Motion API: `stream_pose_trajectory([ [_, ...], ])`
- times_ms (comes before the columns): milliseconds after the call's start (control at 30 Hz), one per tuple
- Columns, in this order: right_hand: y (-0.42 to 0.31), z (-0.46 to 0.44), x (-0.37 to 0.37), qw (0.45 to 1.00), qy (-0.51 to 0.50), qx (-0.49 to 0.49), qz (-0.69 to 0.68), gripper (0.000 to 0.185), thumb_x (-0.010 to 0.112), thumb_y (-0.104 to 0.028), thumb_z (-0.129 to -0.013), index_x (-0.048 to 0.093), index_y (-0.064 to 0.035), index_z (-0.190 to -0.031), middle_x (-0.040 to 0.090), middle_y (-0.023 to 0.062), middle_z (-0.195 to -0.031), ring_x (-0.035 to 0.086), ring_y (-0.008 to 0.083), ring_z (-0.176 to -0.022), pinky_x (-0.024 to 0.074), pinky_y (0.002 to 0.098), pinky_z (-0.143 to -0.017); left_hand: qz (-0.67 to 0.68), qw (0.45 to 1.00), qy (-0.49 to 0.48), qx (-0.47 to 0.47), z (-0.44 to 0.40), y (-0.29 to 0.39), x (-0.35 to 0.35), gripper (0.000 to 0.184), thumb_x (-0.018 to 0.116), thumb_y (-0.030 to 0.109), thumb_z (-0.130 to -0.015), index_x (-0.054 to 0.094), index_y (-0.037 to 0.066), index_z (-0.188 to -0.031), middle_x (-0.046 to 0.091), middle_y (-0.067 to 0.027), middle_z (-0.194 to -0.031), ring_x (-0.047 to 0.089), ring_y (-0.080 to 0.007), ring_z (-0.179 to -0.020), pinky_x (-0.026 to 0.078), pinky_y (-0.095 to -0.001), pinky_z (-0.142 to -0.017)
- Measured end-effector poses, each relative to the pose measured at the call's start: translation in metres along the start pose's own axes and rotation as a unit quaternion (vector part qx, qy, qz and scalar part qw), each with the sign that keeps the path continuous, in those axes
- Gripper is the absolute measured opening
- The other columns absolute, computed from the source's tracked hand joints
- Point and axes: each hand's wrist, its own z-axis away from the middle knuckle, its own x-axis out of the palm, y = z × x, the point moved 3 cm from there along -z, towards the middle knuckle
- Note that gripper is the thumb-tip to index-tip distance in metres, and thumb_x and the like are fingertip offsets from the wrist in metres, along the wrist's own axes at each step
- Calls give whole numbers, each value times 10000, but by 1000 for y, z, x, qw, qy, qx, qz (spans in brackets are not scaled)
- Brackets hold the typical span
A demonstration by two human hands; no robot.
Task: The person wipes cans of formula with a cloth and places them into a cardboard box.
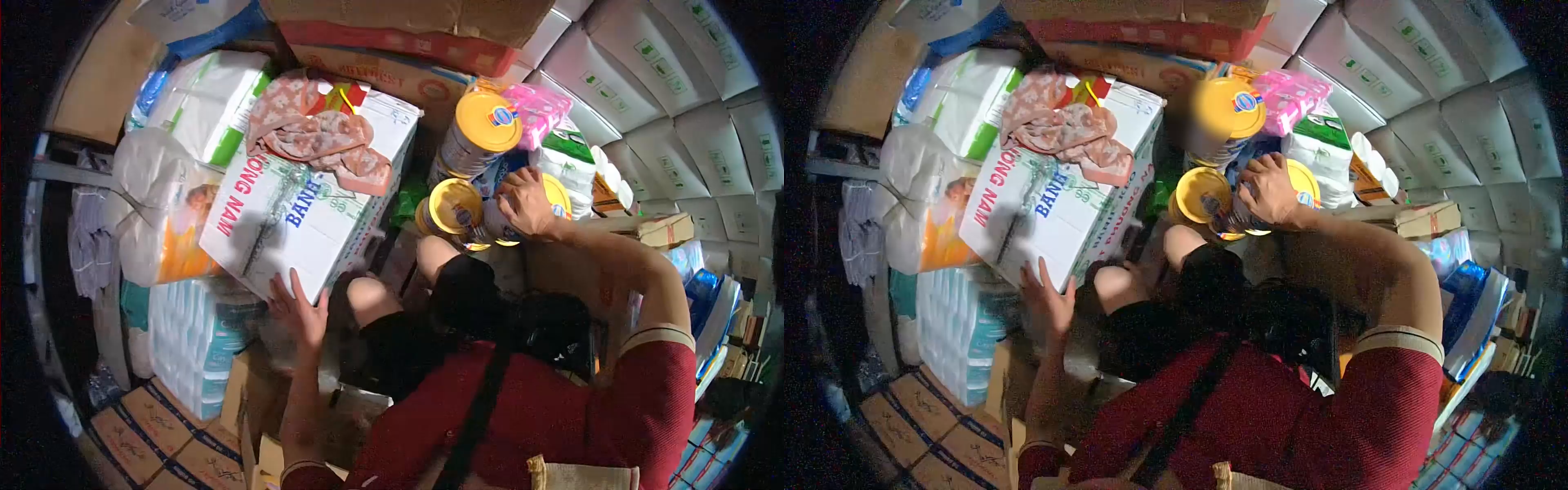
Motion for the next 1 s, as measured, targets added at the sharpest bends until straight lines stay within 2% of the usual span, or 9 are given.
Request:
stream_pose_trajectory([
  [133,0,2,-3,1000,18,-6,-9,203,512,-238,-686,601,-77,-773,531,86,-805,477,254,-842,315,415,-859,-26,999,19,-8,-1,-4,8,789,691,367,-667,314,103,-1307,281,-194,-1331,289,-368,-1235,261,-546,-961],
  [400,4,7,6,1000,10,12,4,221,495,-254,-735,628,-86,-786,564,88,-840,486,260,-883,310,412,-880,-55,996,65,19,10,-1,11,762,669,388,-684,331,78,-1293,320,-203,-1305,302,-375,-1215,276,-526,-946],
  [600,9,7,17,999,35,3,39,241,488,-273,-751,641,-97,-812,586,91,-875,500,258,-891,325,428,-864,20,994,109,28,20,-2,9,719,672,312,-703,324,63,-1281,292,-212,-1315,271,-382,-1225,238,-547,-957],
  [667,10,7,15,999,16,9,48,263,479,-293,-759,643,-99,-826,597,91,-863,511,258,-887,332,443,-857,50,994,97,30,20,-6,11,715,675,295,-704,321,66,-1282,290,-212,-1314,256,-378,-1233,225,-554,-960],
  [767,9,6,19,997,50,5,58,282,464,-308,-768,646,-104,-836,601,91,-862,512,255,-899,334,447,-857,53,993,102,22,20,-6,11,737,685,292,-683,322,71,-1285,310,-208,-1298,243,-371,-1238,209,-556,-965],
  [900,13,6,24,998,33,15,59,261,505,-311,-748,625,-97,-836,586,90,-894,500,259,-906,346,429,-829,48,990,128,20,22,-2,10,787,711,303,-625,336,96,-1285,328,-186,-1294,264,-354,-1231,219,-551,-962],
  [1000,21,0,30,996,-15,27,79,285,523,-351,-737,609,-113,-870,587,108,-897,514,273,-929,374,455,-795,51,990,133,0,20,-6,21,816,718,331,-599,338,137,-1295,319,-176,-1306,268,-350,-1234,224,-548,-961],
])
